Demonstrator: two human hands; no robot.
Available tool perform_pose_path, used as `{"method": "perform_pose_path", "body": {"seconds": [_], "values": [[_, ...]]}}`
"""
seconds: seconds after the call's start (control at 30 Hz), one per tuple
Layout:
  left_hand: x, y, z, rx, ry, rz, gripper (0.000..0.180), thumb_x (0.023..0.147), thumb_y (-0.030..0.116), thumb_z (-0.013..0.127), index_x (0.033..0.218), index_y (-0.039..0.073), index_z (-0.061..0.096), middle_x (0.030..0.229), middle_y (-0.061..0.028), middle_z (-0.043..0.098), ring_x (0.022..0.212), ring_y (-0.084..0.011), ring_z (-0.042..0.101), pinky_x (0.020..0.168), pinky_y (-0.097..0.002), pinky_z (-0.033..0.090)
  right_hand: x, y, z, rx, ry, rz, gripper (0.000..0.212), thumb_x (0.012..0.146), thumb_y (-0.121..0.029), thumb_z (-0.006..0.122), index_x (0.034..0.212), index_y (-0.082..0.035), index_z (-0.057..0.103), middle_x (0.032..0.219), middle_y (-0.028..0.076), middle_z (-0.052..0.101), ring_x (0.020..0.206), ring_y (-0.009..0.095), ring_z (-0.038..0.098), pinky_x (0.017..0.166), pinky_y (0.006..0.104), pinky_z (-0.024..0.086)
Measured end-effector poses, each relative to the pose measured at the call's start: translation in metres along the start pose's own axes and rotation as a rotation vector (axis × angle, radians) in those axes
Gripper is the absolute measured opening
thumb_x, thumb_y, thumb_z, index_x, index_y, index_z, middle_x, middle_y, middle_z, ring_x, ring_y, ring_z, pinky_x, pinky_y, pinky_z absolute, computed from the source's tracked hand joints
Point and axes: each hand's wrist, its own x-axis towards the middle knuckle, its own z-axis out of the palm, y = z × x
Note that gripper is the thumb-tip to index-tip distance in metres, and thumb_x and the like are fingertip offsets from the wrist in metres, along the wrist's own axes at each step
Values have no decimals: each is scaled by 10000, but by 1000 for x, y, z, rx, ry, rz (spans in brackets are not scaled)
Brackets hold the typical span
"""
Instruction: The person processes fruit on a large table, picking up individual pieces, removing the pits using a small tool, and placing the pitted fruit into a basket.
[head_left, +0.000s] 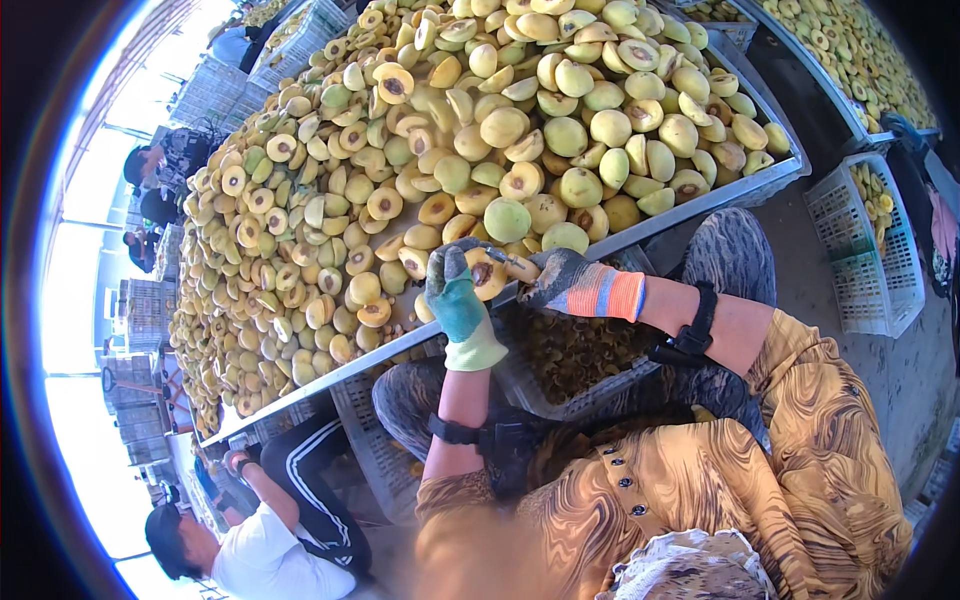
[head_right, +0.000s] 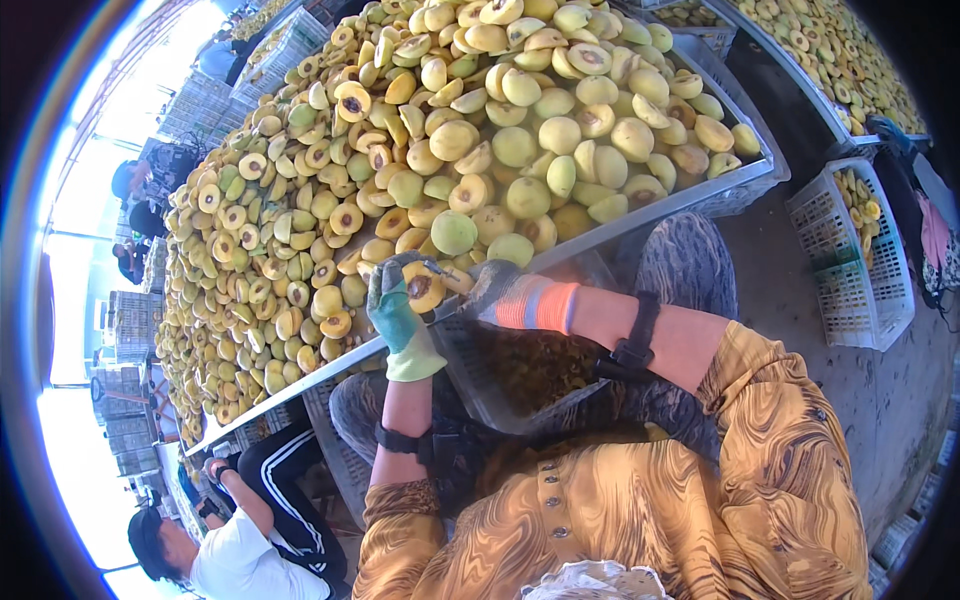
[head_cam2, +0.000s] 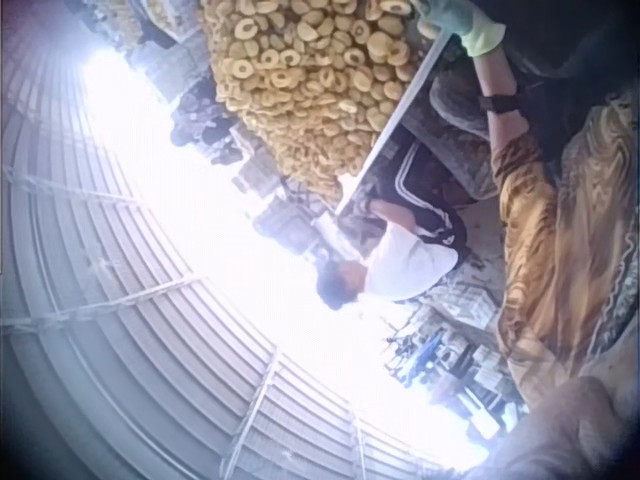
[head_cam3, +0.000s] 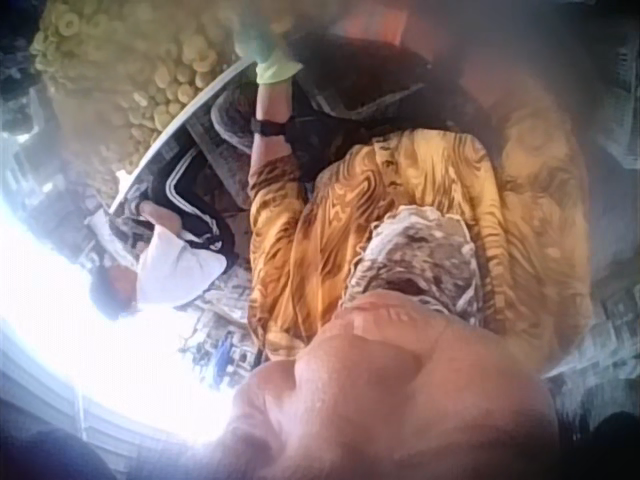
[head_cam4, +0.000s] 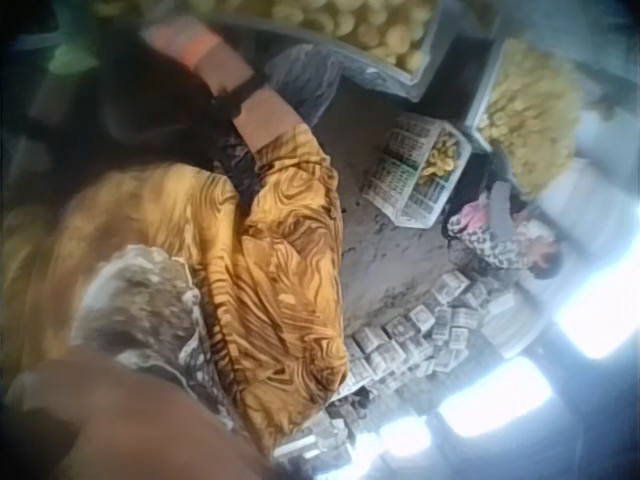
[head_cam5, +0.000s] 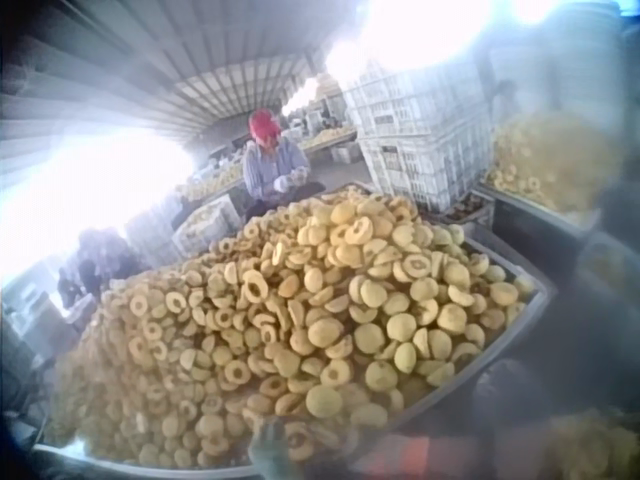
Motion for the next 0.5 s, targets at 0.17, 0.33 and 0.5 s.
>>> {"method": "perform_pose_path", "body": {"seconds": [0.17,0.33,0.5], "values": [[-9,-4,9,114,60,66,290,982,263,532,1048,1,638,984,-39,630,835,-101,568,742,-236,464,2,-8,0,282,-108,370,272,841,-250,657,994,-32,602,853,158,641,803,303,627,719,369,490],[-14,-6,12,97,51,131,279,986,246,537,1060,-11,617,1026,-64,607,863,-131,566,757,-265,479,3,-1,5,-202,-209,43,242,860,-258,631,973,-45,612,874,164,640,797,321,621,756,390,474],[-8,-3,17,308,42,334,234,978,191,529,1051,-12,618,970,-74,595,819,-143,566,728,-274,482,5,60,37,295,-403,122,200,881,-224,562,1011,-93,638,761,150,622,752,324,613,809,486,463]]}}
